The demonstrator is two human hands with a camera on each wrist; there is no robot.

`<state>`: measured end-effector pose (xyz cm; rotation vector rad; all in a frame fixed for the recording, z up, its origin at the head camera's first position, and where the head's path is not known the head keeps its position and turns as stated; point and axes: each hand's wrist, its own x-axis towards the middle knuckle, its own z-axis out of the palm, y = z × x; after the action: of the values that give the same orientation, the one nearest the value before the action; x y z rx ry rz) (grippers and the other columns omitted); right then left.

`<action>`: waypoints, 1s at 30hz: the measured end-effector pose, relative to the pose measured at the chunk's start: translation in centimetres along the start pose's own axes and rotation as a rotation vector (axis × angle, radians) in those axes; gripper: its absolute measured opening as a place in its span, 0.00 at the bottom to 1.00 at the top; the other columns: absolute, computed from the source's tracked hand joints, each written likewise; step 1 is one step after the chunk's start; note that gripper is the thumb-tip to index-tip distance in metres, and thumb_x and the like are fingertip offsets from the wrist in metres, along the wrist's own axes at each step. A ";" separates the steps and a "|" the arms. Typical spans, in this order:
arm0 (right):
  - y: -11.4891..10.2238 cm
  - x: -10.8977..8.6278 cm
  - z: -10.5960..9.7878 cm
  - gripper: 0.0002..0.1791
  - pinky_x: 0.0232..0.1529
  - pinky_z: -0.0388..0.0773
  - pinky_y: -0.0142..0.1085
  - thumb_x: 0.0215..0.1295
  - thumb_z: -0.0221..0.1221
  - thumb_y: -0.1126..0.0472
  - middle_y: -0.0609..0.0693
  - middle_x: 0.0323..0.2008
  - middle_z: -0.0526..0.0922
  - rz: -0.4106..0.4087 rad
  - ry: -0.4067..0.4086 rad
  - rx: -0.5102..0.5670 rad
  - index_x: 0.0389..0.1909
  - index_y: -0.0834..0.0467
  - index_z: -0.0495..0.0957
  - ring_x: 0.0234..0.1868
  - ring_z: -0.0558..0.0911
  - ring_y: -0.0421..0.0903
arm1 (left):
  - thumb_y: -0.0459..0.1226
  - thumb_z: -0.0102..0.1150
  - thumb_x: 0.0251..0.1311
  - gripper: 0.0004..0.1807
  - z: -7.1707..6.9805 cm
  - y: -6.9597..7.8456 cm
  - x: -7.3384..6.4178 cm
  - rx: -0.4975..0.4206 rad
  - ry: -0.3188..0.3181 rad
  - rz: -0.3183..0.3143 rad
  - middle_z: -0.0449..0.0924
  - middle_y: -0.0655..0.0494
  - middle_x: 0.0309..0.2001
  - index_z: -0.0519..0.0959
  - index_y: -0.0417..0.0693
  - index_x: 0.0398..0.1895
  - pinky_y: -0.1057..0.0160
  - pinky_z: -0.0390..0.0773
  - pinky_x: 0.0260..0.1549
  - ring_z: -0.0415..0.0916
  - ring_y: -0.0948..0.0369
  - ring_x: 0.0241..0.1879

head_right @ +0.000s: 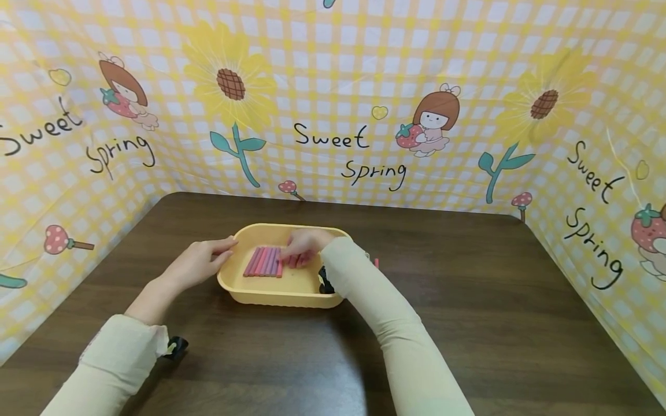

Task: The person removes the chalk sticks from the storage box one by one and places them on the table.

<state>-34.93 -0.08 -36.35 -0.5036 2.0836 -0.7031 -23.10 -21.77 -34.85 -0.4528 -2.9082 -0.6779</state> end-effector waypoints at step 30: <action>-0.7 -1.2 -0.4 0.14 0.21 0.69 0.23 0.65 0.54 0.61 0.45 0.14 0.75 0.003 0.026 0.041 0.20 0.60 0.76 0.16 0.71 0.35 | 0.33 0.50 0.64 0.18 0.1 0.1 0.0 0.009 0.003 -0.016 0.71 0.35 0.58 0.74 0.34 0.56 0.44 0.73 0.54 0.72 0.42 0.56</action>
<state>-34.53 0.17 -34.99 -0.4705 2.0890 -0.7530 -23.07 -21.62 -34.88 -0.4282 -2.9136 -0.6671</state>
